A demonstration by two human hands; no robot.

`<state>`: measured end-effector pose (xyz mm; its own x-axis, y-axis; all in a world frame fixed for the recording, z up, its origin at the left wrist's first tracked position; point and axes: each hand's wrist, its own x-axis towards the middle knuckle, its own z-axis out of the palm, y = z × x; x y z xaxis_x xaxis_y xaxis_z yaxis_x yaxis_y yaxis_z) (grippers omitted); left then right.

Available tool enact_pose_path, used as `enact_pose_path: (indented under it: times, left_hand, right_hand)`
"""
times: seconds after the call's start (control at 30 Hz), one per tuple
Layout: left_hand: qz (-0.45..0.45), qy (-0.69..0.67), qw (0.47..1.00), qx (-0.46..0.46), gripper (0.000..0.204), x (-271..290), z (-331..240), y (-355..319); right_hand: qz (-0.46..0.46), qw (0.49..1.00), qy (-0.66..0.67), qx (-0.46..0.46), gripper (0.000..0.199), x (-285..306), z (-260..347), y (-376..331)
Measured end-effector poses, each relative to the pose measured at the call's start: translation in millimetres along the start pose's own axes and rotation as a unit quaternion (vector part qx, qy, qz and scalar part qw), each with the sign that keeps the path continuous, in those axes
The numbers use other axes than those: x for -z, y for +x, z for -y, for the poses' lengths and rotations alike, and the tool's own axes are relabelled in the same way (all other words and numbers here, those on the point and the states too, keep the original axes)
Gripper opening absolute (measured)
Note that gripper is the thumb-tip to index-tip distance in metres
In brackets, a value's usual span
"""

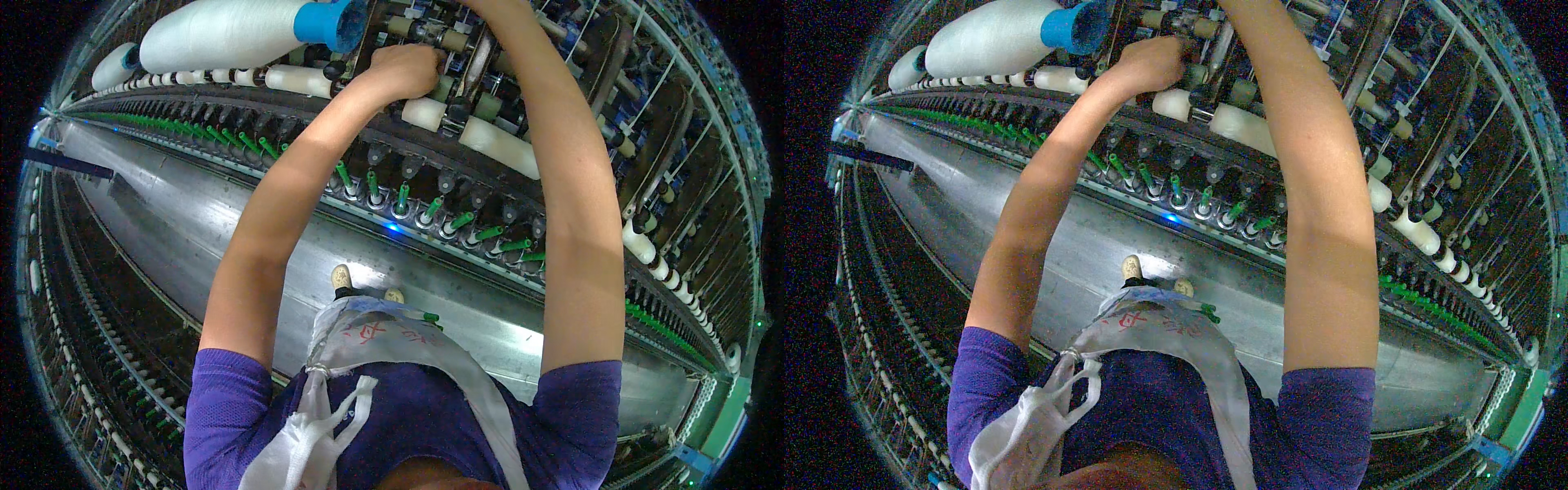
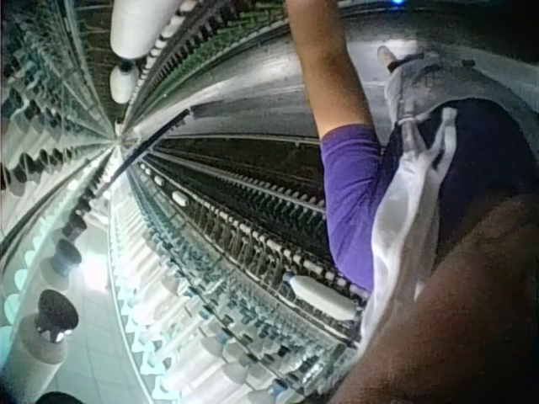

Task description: The person walks between rows of spinning machines and repeatedly threads white yarn through guides and onto green bobbins. They handle multiple bobbins one at a time, pulling yarn from overhead spools and securing it to the machine.

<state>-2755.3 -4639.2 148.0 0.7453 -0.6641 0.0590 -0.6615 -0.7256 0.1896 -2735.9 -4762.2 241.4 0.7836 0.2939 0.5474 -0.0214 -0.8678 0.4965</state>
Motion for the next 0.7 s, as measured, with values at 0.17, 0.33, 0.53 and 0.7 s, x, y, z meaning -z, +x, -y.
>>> enact_pose_path:
  times: [0.17, 0.33, 0.53, 0.7]
  left_hand:
    - [-0.027, -0.008, 0.999, -0.031, 0.033, -10.8, 11.1, 5.1]
    - [-0.025, -0.02, 0.999, -0.015, 0.032, -10.0, 16.4, 9.5]
    - [0.241, -0.01, 0.963, 0.117, 0.032, 15.7, -12.1, 18.2]
    - [-0.056, -0.003, 0.996, -0.066, 0.028, -19.9, 11.8, 23.3]
  right_hand:
    - [-0.015, 1.0, 0.0, -0.002, 0.011, -4.5, -0.5, -0.1]
    - [-0.071, 0.997, -0.001, 0.014, 0.01, -6.0, -1.8, -2.9]
    - [-0.01, 1.0, 0.006, -0.018, 0.019, 2.1, 4.6, -4.3]
    - [0.066, 0.996, -0.052, 0.0, 0.017, -20.6, -3.7, 6.8]
